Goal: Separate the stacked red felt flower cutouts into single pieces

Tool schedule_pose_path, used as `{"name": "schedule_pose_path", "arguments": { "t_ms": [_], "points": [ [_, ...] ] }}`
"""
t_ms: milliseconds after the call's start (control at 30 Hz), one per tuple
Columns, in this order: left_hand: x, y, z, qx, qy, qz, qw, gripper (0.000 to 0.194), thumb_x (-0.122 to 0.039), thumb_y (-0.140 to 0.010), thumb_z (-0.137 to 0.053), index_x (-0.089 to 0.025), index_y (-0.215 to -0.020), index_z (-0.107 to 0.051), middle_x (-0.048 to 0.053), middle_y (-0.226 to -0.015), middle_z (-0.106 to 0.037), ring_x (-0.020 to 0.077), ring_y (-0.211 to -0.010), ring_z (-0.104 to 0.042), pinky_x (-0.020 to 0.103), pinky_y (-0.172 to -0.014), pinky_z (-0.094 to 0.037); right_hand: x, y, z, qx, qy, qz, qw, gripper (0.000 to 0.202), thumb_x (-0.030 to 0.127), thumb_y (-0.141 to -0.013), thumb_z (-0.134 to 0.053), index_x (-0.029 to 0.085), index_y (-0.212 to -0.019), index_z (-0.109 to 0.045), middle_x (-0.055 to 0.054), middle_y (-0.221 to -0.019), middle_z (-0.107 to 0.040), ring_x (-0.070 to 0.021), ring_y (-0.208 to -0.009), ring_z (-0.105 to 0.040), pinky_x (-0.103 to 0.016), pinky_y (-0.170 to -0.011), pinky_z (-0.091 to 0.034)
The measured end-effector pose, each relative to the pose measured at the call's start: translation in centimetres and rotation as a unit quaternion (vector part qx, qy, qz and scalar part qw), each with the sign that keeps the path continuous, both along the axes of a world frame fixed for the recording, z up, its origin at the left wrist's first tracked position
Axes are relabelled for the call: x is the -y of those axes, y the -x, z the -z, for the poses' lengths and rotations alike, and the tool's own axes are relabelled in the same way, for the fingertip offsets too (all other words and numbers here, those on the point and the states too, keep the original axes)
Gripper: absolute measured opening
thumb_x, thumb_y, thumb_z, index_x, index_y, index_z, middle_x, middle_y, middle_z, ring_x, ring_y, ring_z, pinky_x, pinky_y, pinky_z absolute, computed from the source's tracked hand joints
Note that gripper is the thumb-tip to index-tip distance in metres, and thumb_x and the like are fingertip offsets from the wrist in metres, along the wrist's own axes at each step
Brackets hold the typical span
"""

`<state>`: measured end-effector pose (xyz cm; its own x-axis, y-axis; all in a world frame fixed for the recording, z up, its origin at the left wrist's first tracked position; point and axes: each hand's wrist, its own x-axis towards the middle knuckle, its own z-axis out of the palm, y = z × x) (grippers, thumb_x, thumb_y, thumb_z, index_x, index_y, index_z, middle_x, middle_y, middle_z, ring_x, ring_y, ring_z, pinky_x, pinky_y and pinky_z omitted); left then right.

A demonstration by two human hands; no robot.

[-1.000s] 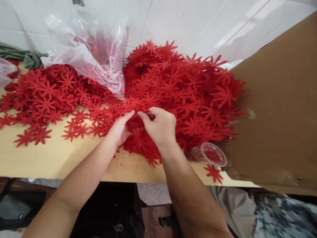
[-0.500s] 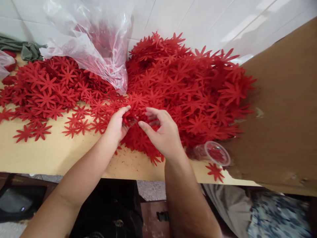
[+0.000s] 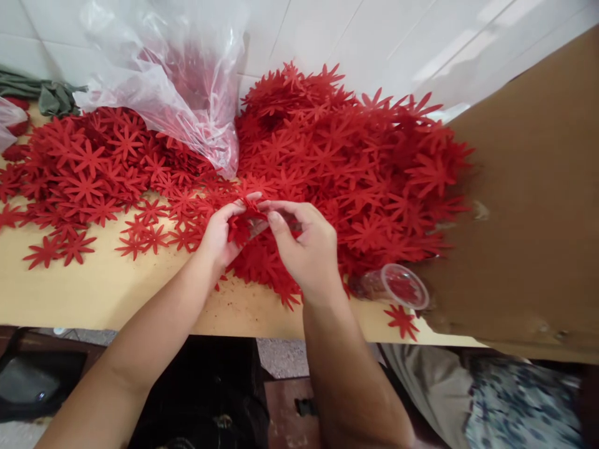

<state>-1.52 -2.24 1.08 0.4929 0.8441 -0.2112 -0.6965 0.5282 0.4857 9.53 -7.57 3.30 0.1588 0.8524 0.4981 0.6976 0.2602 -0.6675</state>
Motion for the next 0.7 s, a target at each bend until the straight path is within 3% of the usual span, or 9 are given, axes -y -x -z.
{"name": "schedule_pose_path", "arguments": {
  "t_ms": [167,267,433,533,700],
  "points": [
    [0.2,-0.8,0.0,-0.028,0.045,-0.014,0.999,0.022,-0.012,-0.065,-0.045,-0.012,-0.075,-0.064,0.004,-0.067,-0.067,0.0171,-0.083,-0.065,0.029,-0.084,-0.050,-1.6,0.4,0.9,-0.024,0.056,-0.017,0.998,0.034,0.029,-0.069,-0.066,0.019,-0.101,-0.059,-0.008,-0.099,-0.060,-0.0179,-0.086,-0.058,-0.038,-0.082,-0.048],
    [0.3,-0.8,-0.4,-0.005,0.039,-0.020,0.999,0.029,-0.011,-0.067,-0.043,-0.011,-0.085,-0.065,0.004,-0.076,-0.069,0.0166,-0.089,-0.065,0.028,-0.086,-0.048,-2.1,0.1,1.9,-0.018,0.061,-0.016,0.998,0.040,0.023,-0.064,-0.069,0.019,-0.102,-0.057,-0.009,-0.100,-0.057,-0.0195,-0.092,-0.055,-0.040,-0.086,-0.046],
    [0.4,-0.4,-0.6,0.005,0.019,0.004,1.000,0.037,-0.013,-0.072,-0.042,-0.012,-0.103,-0.063,0.005,-0.089,-0.070,0.0142,-0.091,-0.064,0.024,-0.085,-0.047,-2.5,-0.7,2.4,-0.090,0.055,-0.024,0.994,0.020,0.026,-0.066,-0.065,0.019,-0.081,-0.053,-0.004,-0.087,-0.058,-0.0175,-0.084,-0.055,-0.037,-0.082,-0.046],
    [0.3,-0.4,-0.5,0.009,0.024,0.015,1.000,0.035,-0.015,-0.076,-0.042,-0.013,-0.105,-0.062,0.005,-0.090,-0.070,0.0140,-0.087,-0.065,0.026,-0.083,-0.049,-2.8,-1.1,2.3,-0.150,0.059,-0.030,0.986,0.017,0.027,-0.068,-0.062,0.020,-0.078,-0.051,-0.002,-0.080,-0.058,-0.0144,-0.074,-0.054,-0.032,-0.072,-0.046],
    [0.4,-0.6,-0.2,0.005,0.010,0.052,0.999,0.029,-0.016,-0.078,-0.044,-0.014,-0.099,-0.064,0.006,-0.089,-0.070,0.0155,-0.088,-0.065,0.028,-0.083,-0.049,-3.0,-1.4,2.6,-0.174,0.046,0.017,0.983,0.022,0.038,-0.071,-0.060,0.020,-0.066,-0.048,0.004,-0.058,-0.047,-0.0101,-0.054,-0.044,-0.026,-0.056,-0.041]
  ]
}}
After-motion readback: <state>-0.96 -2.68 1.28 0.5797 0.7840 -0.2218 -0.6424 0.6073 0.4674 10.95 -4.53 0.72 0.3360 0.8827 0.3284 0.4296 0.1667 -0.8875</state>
